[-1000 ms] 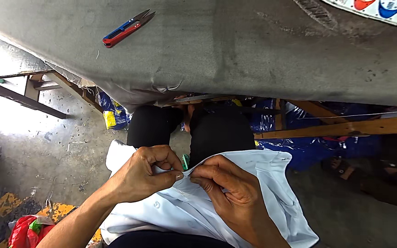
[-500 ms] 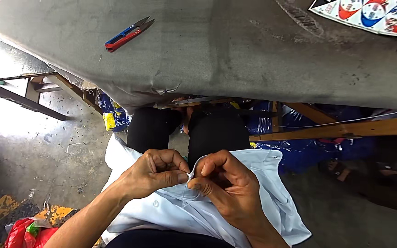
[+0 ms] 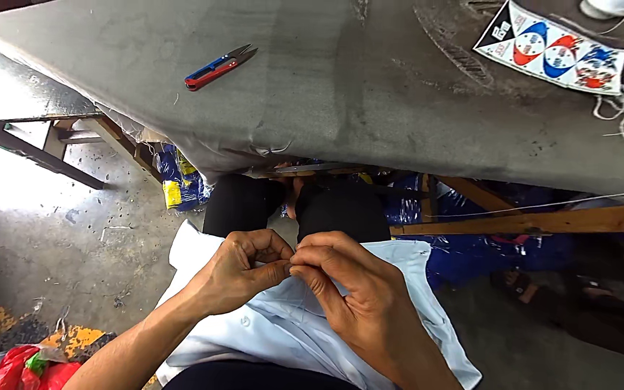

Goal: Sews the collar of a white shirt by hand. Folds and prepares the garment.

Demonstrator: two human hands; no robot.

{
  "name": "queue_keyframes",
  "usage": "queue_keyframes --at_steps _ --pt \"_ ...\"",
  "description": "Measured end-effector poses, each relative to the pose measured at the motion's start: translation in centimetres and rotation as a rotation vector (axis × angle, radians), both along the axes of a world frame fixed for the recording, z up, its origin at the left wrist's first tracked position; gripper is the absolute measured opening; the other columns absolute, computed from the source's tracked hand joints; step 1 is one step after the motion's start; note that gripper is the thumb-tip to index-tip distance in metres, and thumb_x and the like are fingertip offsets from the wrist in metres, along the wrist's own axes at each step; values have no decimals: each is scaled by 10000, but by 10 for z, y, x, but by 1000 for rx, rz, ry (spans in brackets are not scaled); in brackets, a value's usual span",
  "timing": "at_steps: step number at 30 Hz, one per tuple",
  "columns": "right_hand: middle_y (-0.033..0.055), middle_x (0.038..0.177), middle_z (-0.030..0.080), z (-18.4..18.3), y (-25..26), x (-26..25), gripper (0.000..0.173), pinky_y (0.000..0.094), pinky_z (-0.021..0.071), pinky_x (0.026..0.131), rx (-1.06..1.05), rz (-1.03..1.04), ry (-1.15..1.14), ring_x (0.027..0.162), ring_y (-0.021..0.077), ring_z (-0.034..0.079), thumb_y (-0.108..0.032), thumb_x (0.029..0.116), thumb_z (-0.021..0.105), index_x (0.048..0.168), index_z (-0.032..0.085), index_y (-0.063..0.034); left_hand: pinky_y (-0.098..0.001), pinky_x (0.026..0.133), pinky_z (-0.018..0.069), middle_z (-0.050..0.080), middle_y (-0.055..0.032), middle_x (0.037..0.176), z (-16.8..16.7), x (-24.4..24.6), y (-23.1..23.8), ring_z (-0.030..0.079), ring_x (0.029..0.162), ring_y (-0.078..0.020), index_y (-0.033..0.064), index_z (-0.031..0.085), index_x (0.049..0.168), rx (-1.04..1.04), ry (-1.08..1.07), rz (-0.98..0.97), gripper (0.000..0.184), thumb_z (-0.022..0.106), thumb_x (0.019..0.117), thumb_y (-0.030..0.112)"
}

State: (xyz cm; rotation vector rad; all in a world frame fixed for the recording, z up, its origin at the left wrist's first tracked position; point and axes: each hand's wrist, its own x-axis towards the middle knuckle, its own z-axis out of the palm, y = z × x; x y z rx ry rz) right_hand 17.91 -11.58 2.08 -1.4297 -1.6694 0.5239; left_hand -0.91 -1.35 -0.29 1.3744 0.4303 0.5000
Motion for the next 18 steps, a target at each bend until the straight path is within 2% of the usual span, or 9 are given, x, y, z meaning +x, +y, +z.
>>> queue_keyframes --at_steps 2,4,6,8,10,13,15,16,18 --pt "57 1035 692 -1 2 -2 192 178 550 824 0 -6 -38 974 69 657 -189 1036 601 988 744 -69 -170 630 481 633 36 771 0 0 -1 570 680 -4 8 671 988 31 10 16 69 668 973 75" --pt "63 1029 674 -5 5 -6 217 245 510 865 36 -33 -101 1005 123 624 -207 1050 558 982 720 -79 -167 617 470 621 42 763 2 1 -3 558 673 -1 16 676 977 72 50 44 72 665 969 87" --pt "72 1010 665 -7 8 -10 235 278 515 851 88 -46 -93 994 145 628 -212 1068 515 981 682 -72 -168 615 471 613 50 768 5 4 -7 559 680 1 36 675 965 99 109 56 63 648 961 93" --pt "51 992 659 2 9 -8 220 244 543 806 109 -18 58 956 101 641 -199 1084 496 1014 649 -56 -170 620 489 632 51 775 4 6 -8 576 685 1 44 692 982 100 147 46 79 654 966 112" --pt "-2 947 666 13 9 3 167 201 540 714 104 15 291 842 46 640 -205 1095 492 1081 607 -85 -162 591 453 609 60 745 0 5 -5 545 653 9 40 693 988 72 132 16 88 655 977 118" --pt "-9 911 690 16 5 23 102 187 559 652 70 50 441 751 47 647 -137 1053 577 1083 652 -76 -160 594 448 608 66 748 -5 -1 6 542 652 9 36 678 1015 -28 79 -65 89 631 999 110" --pt "22 967 717 9 -3 27 134 204 584 707 12 45 321 822 62 674 -118 1029 606 1039 715 -40 -178 639 487 635 56 779 -7 -3 10 581 690 -6 45 675 1024 -115 59 -99 87 618 1008 110" --pt "27 1001 715 5 -7 26 150 206 585 761 -6 36 213 893 65 679 -136 1029 612 1025 738 -53 -190 657 503 643 46 791 -8 -3 11 597 707 -19 46 673 1025 -157 51 -110 89 611 1012 108" --pt "32 962 693 -3 -14 18 165 185 543 779 2 -4 32 899 56 650 -171 1025 625 1024 763 -81 -208 681 521 653 37 801 -8 -3 11 617 728 -32 49 673 1019 -214 30 -113 93 599 1016 106"
